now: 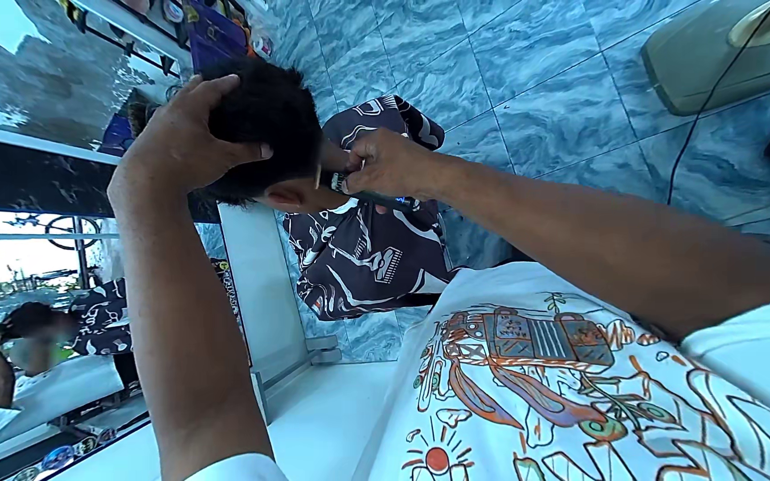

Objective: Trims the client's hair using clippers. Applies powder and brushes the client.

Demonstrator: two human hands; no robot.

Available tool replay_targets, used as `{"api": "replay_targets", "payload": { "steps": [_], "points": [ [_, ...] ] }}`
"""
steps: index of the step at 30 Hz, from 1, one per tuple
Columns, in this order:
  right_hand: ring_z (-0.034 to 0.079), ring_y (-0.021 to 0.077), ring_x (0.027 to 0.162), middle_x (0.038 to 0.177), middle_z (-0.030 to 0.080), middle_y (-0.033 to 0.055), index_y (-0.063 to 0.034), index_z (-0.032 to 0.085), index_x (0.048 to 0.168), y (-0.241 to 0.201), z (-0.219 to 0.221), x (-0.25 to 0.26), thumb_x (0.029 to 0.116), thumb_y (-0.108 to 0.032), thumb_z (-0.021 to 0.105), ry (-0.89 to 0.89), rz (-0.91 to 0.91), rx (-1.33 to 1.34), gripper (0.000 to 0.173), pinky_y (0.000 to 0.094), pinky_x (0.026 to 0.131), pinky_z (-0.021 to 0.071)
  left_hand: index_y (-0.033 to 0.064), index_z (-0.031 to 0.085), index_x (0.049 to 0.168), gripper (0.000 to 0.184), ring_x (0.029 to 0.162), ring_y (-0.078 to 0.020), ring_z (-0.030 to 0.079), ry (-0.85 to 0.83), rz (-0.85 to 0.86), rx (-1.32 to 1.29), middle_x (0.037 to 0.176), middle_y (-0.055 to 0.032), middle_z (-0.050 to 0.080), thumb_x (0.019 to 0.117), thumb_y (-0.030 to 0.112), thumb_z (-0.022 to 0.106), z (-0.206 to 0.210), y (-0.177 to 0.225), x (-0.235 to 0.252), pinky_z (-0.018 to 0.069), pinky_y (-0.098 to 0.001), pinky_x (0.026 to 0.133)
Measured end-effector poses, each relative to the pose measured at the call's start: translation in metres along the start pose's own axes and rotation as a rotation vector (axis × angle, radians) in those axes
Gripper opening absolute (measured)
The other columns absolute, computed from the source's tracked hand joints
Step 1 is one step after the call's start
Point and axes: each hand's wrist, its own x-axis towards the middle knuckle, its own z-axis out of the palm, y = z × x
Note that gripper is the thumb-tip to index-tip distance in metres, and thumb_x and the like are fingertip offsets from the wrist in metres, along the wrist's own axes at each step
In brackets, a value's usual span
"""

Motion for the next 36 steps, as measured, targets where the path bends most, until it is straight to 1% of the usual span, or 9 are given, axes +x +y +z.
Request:
{"api": "replay_targets", "payload": {
  "steps": [2,4,8,13,22,25,28,32,36],
  "points": [
    [0.068,0.0223,0.058,0.086,0.069,0.0147,-0.0006,0.065,0.108,0.003,-0.001,-0.001,0.0969,-0.024,0.072,0.006,0.103,-0.054,0.027,0.0385,0.051,0.0602,0.0245,0.041,0.158,0.09,0.148,-0.0335,0.041,0.004,-0.002,-0.002,0.163,-0.0131,0.038,0.0823,0.051,0.082,0.0,0.001,0.001,0.0338,-0.0626,0.117],
    [0.068,0.0217,0.058,0.086,0.069,0.0148,-0.0004,0.065,0.11,0.006,0.001,-0.002,0.0979,-0.026,0.071,0.021,0.124,-0.058,0.028,0.0377,0.052,0.0602,0.0249,0.041,0.158,0.09,0.147,-0.0339,0.042,0.003,0.001,-0.003,0.163,-0.0129,0.039,0.0823,0.05,0.082,0.0,-0.001,0.001,0.0348,-0.0636,0.116],
    [0.067,0.0195,0.056,0.081,0.069,0.0118,-0.0017,0.064,0.112,0.011,0.005,-0.002,0.0974,-0.027,0.071,0.051,0.015,-0.035,0.03,0.0361,0.05,0.0596,0.0244,0.041,0.158,0.09,0.145,-0.0334,0.044,-0.002,0.005,-0.005,0.161,-0.0128,0.041,0.0826,0.05,0.082,-0.001,0.001,0.001,0.0357,-0.0631,0.116],
    [0.067,0.0194,0.057,0.084,0.069,0.012,-0.0025,0.064,0.114,0.01,0.008,-0.002,0.0975,-0.028,0.071,0.042,0.008,-0.073,0.031,0.0366,0.052,0.0594,0.0244,0.04,0.159,0.091,0.148,-0.0342,0.039,-0.003,0.0,0.007,0.163,-0.0149,0.038,0.0827,0.053,0.08,-0.001,0.0,0.002,0.0324,-0.0623,0.118],
    [0.067,0.018,0.058,0.088,0.07,0.0109,-0.0031,0.064,0.114,0.01,0.013,-0.001,0.0964,-0.027,0.071,0.055,-0.028,-0.05,0.031,0.0362,0.053,0.06,0.0239,0.04,0.159,0.091,0.147,-0.0334,0.041,-0.006,0.005,0.003,0.162,-0.0136,0.04,0.0826,0.052,0.081,-0.001,0.0,0.002,0.0328,-0.0621,0.118],
    [0.066,0.0184,0.056,0.085,0.069,0.0113,-0.0031,0.064,0.113,0.007,0.012,-0.003,0.0971,-0.028,0.07,0.052,0.017,-0.082,0.03,0.0367,0.052,0.0594,0.0248,0.04,0.159,0.091,0.148,-0.0322,0.04,-0.012,0.001,0.004,0.162,-0.0127,0.04,0.0824,0.053,0.08,-0.001,0.0,0.003,0.0326,-0.0613,0.119],
    [0.067,0.0178,0.058,0.086,0.069,0.0114,-0.0021,0.064,0.115,0.009,0.013,-0.002,0.0972,-0.026,0.07,0.058,-0.036,-0.032,0.031,0.0358,0.053,0.0602,0.0244,0.04,0.159,0.091,0.147,-0.0321,0.042,-0.009,0.005,0.001,0.161,-0.0122,0.04,0.0822,0.052,0.081,-0.002,0.0,0.004,0.0336,-0.0615,0.118],
    [0.066,0.0187,0.055,0.082,0.069,0.0115,-0.0029,0.064,0.111,0.01,0.014,-0.002,0.0963,-0.026,0.071,0.065,0.001,-0.065,0.028,0.0368,0.051,0.0592,0.024,0.04,0.159,0.091,0.148,-0.0328,0.041,-0.011,-0.01,-0.002,0.162,-0.013,0.04,0.0828,0.051,0.081,-0.002,0.002,0.003,0.033,-0.0616,0.118],
    [0.067,0.0177,0.059,0.086,0.07,0.0102,-0.0033,0.065,0.113,0.013,0.015,0.001,0.0959,-0.026,0.071,0.069,-0.054,-0.032,0.029,0.0359,0.053,0.0599,0.0243,0.04,0.159,0.091,0.145,-0.0315,0.044,-0.011,0.014,-0.009,0.16,-0.0118,0.042,0.0822,0.051,0.081,-0.001,-0.001,0.004,0.0355,-0.0616,0.116]
  ]
}}
